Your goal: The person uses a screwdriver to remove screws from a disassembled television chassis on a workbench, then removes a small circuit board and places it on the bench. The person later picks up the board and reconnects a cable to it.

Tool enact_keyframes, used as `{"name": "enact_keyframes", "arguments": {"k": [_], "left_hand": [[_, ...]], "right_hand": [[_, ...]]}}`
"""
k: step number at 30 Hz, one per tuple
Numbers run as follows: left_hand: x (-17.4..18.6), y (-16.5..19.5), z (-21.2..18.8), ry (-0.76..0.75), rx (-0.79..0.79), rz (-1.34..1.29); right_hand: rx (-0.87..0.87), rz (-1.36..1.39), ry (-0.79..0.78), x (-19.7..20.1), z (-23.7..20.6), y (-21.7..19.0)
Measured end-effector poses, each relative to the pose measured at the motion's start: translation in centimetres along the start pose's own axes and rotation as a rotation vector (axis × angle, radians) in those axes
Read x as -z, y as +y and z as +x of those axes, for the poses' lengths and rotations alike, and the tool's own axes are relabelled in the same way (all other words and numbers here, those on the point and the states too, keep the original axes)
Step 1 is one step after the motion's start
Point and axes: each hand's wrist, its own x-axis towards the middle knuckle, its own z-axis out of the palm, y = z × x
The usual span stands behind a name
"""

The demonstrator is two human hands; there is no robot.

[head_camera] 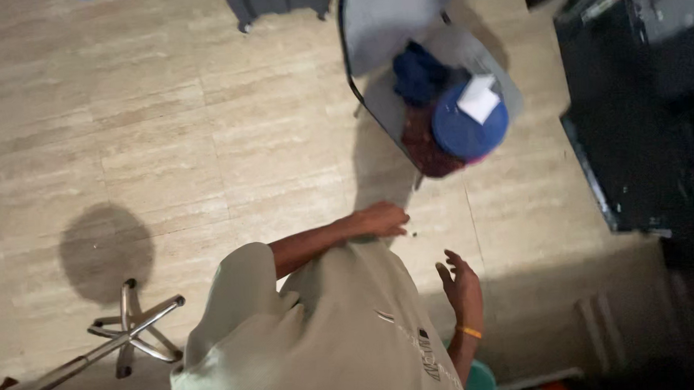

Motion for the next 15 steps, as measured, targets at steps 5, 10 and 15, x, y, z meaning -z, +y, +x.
{"name": "enact_keyframes", "arguments": {"k": [5, 10, 15], "left_hand": [[12.2, -7.0, 1.1, 0.246, 0.148, 0.214], [21.1, -10.3, -1.3, 0.666, 0.231, 0.014], [23.8, -17.3, -4.8, 0.818, 0.393, -0.174]], "right_hand": [[0.311, -0.002, -0.065, 0.6, 13.6, -9.9], [0.652, -0.123, -0.286, -1.8, 24.7, -22.4], [0.939, -0.204, -0.386, -4.9, 36.6, -33.3]]}}
